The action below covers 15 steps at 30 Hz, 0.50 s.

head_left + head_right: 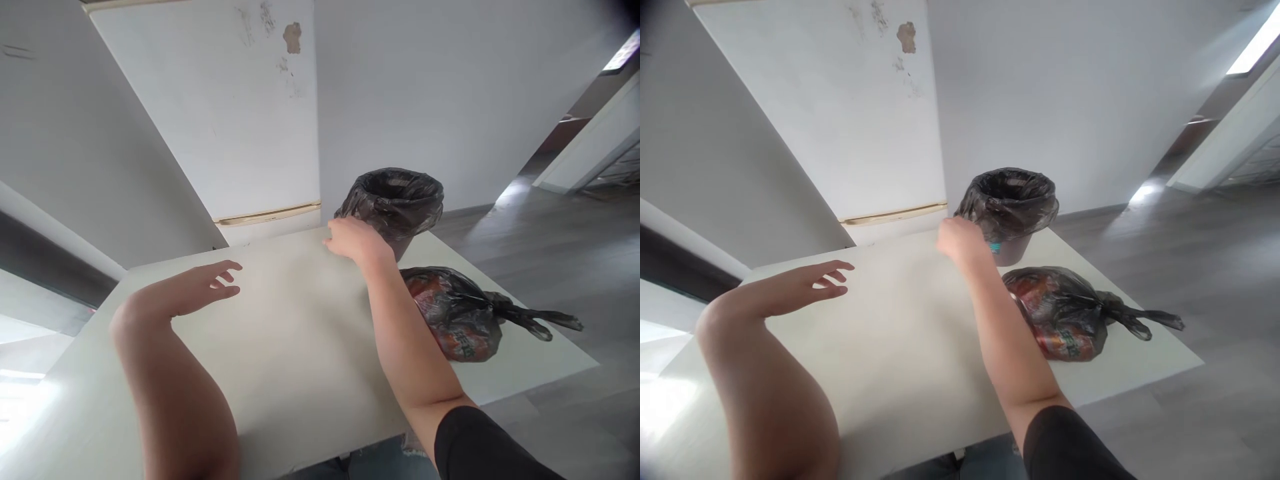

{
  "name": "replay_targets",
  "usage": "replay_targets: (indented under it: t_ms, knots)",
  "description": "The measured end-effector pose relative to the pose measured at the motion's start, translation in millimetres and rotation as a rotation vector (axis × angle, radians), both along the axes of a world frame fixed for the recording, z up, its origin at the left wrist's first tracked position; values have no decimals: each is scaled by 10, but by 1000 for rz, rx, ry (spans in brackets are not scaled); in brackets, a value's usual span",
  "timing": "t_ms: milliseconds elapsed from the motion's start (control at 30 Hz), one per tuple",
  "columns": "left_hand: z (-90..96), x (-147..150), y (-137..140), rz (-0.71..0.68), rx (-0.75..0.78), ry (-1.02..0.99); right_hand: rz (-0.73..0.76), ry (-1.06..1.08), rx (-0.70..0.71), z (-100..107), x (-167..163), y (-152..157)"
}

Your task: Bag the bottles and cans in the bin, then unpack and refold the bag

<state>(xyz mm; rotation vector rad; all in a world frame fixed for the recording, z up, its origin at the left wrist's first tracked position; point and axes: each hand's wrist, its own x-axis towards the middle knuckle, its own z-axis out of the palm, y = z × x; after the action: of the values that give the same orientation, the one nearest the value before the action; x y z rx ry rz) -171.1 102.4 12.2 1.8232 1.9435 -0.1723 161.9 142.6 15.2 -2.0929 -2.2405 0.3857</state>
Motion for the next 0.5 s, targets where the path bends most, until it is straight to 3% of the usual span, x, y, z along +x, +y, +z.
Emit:
replay_targets:
  t_ms: [133, 267, 400, 500]
  knots:
    - [-81, -90, 47, -22, 51, -21, 268, -31, 6, 118, -154, -402]
    - [-162, -178, 102, -44, 71, -47, 601, -7, 239, 124, -378, -1027]
    - [-218, -226, 133, -70, 103, -52, 846, 43, 337, -128, -519, -1488]
    - [-272, -259, 160, -89, 221, -50, 827, 195, 298, -357, -296, -1666]
